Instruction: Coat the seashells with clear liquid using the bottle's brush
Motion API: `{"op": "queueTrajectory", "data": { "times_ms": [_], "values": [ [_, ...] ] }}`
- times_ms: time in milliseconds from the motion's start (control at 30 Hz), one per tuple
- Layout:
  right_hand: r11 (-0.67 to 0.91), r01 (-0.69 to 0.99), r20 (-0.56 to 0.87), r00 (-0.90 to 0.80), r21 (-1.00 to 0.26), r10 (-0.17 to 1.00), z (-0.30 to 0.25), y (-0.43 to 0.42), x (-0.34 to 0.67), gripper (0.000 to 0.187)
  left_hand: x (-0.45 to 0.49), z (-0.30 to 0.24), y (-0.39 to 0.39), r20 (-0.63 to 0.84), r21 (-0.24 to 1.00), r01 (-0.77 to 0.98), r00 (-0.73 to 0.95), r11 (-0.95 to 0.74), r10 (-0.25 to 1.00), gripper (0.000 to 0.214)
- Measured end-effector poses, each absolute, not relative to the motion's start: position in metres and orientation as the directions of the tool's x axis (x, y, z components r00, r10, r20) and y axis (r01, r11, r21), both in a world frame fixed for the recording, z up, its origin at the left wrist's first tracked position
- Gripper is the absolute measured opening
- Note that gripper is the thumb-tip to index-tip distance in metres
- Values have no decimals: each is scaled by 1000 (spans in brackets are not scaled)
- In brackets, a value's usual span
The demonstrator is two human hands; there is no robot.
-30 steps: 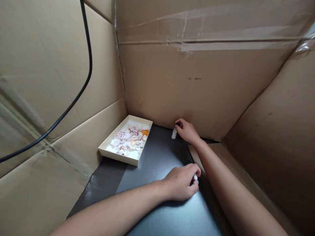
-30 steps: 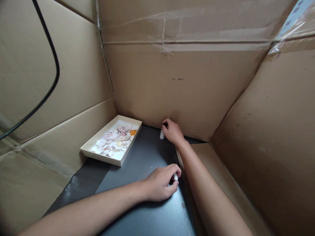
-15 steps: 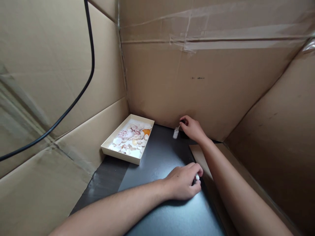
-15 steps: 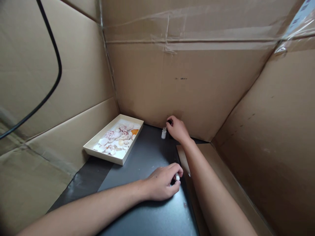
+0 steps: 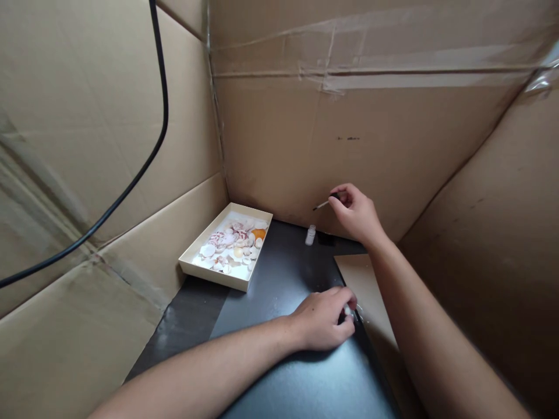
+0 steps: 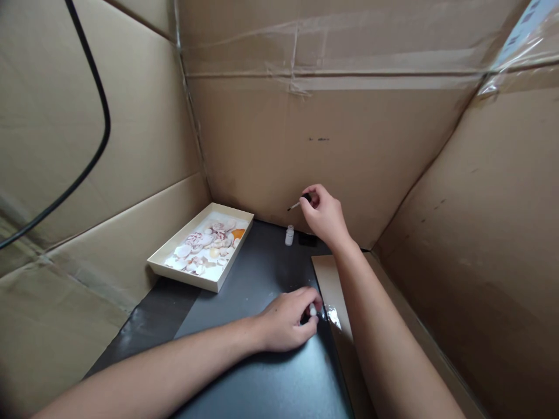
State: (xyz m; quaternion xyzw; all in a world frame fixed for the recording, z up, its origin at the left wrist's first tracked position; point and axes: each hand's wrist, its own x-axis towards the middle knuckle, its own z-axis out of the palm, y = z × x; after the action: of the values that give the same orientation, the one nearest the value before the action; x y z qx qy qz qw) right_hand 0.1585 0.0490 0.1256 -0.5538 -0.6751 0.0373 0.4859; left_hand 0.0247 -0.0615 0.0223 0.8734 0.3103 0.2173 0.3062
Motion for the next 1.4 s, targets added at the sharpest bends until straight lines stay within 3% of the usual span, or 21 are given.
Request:
{"op": "queueTrajectory", "data": {
  "times_ms": [167,333,533,667,867,1133,1400],
  "values": [
    [392,586,550,111,-709,828,112,36,164,20,21,18,-44,269,765,357,579,-536,770,14],
    [322,429,415,142,-844,899,62,7,169,24,11,19,-17,246,903,235,406,-361,880,13],
    [296,419,386,147,-858,911,21,-28,156,23,12,12,1,194,975,62,242,-214,951,17],
    [256,396,350,185,-882,918,16,-26,147,24,19,8,12,163,985,41,109,-168,981,15],
    [259,450,418,300,-854,858,16,-14,139,22,24,7,32,166,986,54,-132,-160,977,14],
    [283,474,448,281,-834,849,6,-6,140,22,28,0,41,201,979,56,-86,-196,976,23],
    [273,495,459,305,-825,835,10,-6,151,24,25,-4,42,164,986,-9,16,-164,986,14]
  ]
}}
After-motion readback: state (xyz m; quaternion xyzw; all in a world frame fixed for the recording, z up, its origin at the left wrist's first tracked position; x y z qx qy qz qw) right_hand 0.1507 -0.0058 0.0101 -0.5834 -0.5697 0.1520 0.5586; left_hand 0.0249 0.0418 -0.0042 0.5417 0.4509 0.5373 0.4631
